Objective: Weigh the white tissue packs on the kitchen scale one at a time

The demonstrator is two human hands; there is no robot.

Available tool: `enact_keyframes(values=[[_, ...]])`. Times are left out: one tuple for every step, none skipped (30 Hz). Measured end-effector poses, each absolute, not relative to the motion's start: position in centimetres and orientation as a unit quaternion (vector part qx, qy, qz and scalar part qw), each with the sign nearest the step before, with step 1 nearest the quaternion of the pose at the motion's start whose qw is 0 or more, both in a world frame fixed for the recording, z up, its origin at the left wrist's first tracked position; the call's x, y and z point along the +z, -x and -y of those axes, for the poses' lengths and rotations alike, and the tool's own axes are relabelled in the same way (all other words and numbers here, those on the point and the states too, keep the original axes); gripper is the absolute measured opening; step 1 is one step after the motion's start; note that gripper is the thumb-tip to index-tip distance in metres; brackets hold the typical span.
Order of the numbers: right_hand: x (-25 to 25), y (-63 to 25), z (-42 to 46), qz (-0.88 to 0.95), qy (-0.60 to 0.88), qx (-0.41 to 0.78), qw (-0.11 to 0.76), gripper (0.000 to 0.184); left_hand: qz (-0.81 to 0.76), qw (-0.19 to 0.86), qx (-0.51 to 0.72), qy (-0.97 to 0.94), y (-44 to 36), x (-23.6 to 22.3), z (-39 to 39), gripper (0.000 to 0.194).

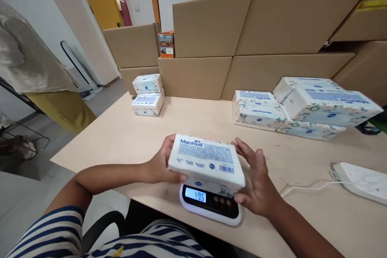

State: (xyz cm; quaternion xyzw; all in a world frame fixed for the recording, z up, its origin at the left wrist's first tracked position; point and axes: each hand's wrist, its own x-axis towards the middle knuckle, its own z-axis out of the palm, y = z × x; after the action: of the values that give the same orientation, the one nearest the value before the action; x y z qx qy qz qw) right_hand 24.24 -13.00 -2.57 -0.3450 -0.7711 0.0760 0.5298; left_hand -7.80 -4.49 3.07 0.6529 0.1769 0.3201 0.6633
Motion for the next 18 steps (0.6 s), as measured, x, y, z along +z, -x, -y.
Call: enact_keyframes(values=[[-2.6,-24.4,12.8,0.768,0.346,0.061,0.536,0.109,-0.204,0.671,0.323,-0.636,8.8,4.0,4.0,0.108],[-2.6,-24.6,12.6,0.762,0.351,0.043,0.543,0.106,-0.232,0.669,0.333,-0.623,9.8,4.8,3.1,0.109],[-2.7,-24.8,12.4,0.753,0.358,0.026,0.551,0.104,-0.260,0.659,0.346,-0.615,11.0,5.4,2.0,0.112],[-2.7,-25.0,12.2,0.743,0.368,0.012,0.559,0.102,-0.287,0.641,0.362,-0.613,12.2,5.8,0.6,0.114],[-2.7,-25.3,12.1,0.732,0.380,0.001,0.566,0.101,-0.313,0.618,0.379,-0.614,13.4,6.2,-1.0,0.116],[-2.8,-25.6,12.0,0.721,0.393,-0.006,0.571,0.099,-0.335,0.594,0.395,-0.615,14.6,6.4,-2.8,0.117],[-2.8,-25.9,11.9,0.712,0.404,-0.013,0.575,0.098,-0.354,0.565,0.420,-0.616,15.7,6.6,-4.7,0.118],[-2.9,-26.2,11.7,0.705,0.414,-0.020,0.575,0.099,-0.366,0.539,0.442,-0.616,16.8,6.8,-6.6,0.119],[-3.0,-26.6,11.6,0.702,0.422,-0.028,0.573,0.101,-0.374,0.517,0.461,-0.616,17.6,7.1,-8.6,0.120],[-3.2,-26.9,11.5,0.701,0.429,-0.038,0.569,0.105,-0.378,0.497,0.481,-0.616,18.4,7.4,-10.5,0.121],[-3.4,-27.1,11.3,0.699,0.436,-0.049,0.564,0.109,-0.379,0.479,0.498,-0.615,19.1,7.7,-12.3,0.122],[-3.5,-27.2,11.2,0.699,0.444,-0.056,0.558,0.113,-0.380,0.463,0.513,-0.615,19.6,8.1,-14.0,0.121],[-3.7,-27.2,11.1,0.700,0.453,-0.061,0.549,0.115,-0.380,0.449,0.525,-0.615,20.1,8.5,-15.5,0.119],[-3.8,-27.2,11.1,0.700,0.463,-0.066,0.540,0.114,-0.380,0.437,0.533,-0.617,20.5,8.9,-16.8,0.115],[-3.9,-27.0,11.1,0.700,0.473,-0.069,0.531,0.112,-0.380,0.427,0.537,-0.620,20.9,9.3,-17.8,0.110],[-4.0,-26.8,11.1,0.699,0.484,-0.069,0.523,0.108,-0.380,0.420,0.536,-0.626,21.2,9.7,-18.7,0.105],[-4.0,-26.6,11.1,0.697,0.494,-0.068,0.515,0.105,-0.381,0.413,0.533,-0.633,21.5,10.1,-19.4,0.101],[-4.0,-26.3,11.1,0.694,0.504,-0.067,0.509,0.103,-0.381,0.408,0.526,-0.641,21.7,10.5,-19.9,0.097]])
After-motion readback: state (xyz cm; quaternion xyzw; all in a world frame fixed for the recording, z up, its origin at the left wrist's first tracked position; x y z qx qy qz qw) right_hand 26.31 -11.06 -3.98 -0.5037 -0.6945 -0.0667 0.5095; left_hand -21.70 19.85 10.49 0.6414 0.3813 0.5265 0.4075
